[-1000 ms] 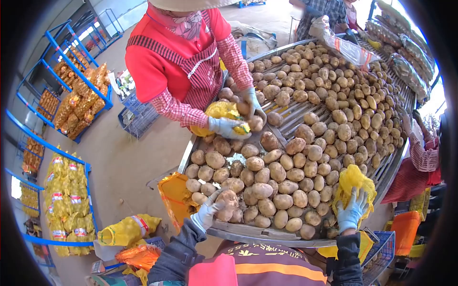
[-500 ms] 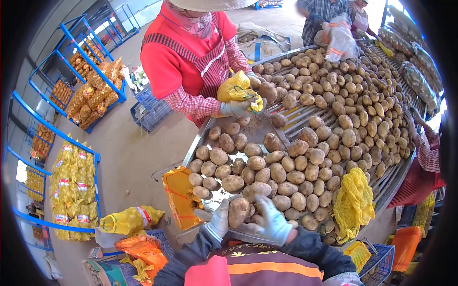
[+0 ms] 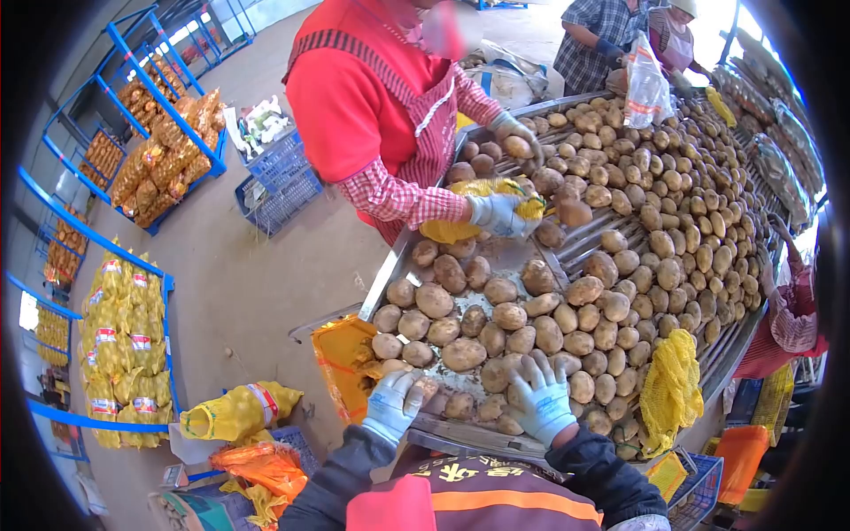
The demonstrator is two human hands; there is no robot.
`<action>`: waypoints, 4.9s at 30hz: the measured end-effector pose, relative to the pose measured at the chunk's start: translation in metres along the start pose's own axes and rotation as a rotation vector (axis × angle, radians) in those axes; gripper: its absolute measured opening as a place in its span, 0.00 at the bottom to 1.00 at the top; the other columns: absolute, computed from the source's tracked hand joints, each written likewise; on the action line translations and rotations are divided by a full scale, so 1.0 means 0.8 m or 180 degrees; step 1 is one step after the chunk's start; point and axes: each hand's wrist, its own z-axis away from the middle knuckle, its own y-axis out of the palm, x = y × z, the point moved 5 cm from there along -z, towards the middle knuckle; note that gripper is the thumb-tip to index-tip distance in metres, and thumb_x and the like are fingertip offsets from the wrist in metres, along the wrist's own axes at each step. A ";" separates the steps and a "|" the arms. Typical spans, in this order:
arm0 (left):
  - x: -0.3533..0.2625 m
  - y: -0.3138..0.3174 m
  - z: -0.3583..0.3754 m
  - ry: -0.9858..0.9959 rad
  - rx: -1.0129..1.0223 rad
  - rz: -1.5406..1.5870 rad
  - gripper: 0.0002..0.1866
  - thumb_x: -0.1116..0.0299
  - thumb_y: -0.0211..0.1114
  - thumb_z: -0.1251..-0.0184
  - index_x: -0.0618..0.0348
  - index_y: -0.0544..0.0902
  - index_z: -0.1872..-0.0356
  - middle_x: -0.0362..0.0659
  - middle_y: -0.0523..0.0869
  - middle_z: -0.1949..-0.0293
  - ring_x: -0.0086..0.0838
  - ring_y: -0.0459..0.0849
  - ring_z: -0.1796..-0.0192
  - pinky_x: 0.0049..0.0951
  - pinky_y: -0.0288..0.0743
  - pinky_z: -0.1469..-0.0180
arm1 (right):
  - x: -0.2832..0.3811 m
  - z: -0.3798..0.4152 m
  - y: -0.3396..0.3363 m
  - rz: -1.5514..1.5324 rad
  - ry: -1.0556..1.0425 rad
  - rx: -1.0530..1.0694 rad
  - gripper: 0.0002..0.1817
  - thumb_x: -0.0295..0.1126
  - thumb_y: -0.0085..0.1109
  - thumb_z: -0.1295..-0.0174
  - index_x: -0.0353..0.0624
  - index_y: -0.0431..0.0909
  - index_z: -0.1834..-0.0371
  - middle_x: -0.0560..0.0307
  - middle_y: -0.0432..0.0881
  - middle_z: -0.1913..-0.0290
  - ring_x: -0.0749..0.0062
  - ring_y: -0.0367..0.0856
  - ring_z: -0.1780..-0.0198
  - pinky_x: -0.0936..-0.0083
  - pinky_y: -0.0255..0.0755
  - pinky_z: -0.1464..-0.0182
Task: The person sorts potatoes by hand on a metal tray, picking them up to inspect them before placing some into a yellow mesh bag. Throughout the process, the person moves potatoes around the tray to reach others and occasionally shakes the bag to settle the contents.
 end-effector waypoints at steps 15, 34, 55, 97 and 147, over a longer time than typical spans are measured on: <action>0.141 0.030 0.024 -0.1447 -0.0828 0.0180 0.38 0.58 0.73 0.45 0.63 0.64 0.37 0.60 0.67 0.40 0.52 0.68 0.39 0.44 0.63 0.37 | 0.036 -0.131 0.074 0.0611 -0.0212 0.0489 0.28 0.49 0.60 0.45 0.45 0.75 0.44 0.51 0.76 0.44 0.54 0.67 0.37 0.49 0.56 0.35; 0.123 0.025 -0.048 0.0067 0.0010 -0.0329 0.29 0.72 0.69 0.54 0.51 0.76 0.44 0.49 0.70 0.42 0.50 0.68 0.40 0.45 0.66 0.39 | 0.062 -0.257 0.121 0.0310 -0.0584 0.0307 0.28 0.37 0.62 0.49 0.46 0.71 0.42 0.43 0.66 0.39 0.44 0.63 0.36 0.53 0.62 0.39; 0.052 0.050 -0.046 -0.3570 0.0783 0.6257 0.30 0.41 0.42 0.27 0.57 0.77 0.48 0.50 0.85 0.58 0.40 0.86 0.62 0.37 0.84 0.67 | 0.039 -0.146 0.067 -0.7404 0.2360 0.1651 0.31 0.54 0.42 0.29 0.41 0.62 0.33 0.47 0.71 0.37 0.60 0.74 0.38 0.61 0.67 0.35; -0.119 0.085 -0.050 -0.0064 0.1669 0.3706 0.46 0.72 0.79 0.52 0.50 0.61 0.31 0.47 0.71 0.37 0.35 0.73 0.36 0.35 0.72 0.37 | -0.019 -0.016 0.015 -0.5331 0.1724 -0.0696 0.25 0.44 0.46 0.27 0.36 0.69 0.38 0.53 0.78 0.46 0.74 0.75 0.46 0.76 0.69 0.41; -0.093 0.122 -0.046 -0.1363 0.1670 0.2575 0.43 0.55 0.76 0.47 0.63 0.60 0.37 0.48 0.75 0.45 0.29 0.76 0.44 0.28 0.73 0.43 | -0.020 -0.018 0.044 -0.5336 0.2768 -0.0818 0.27 0.51 0.45 0.28 0.34 0.77 0.51 0.57 0.82 0.59 0.77 0.80 0.58 0.77 0.76 0.53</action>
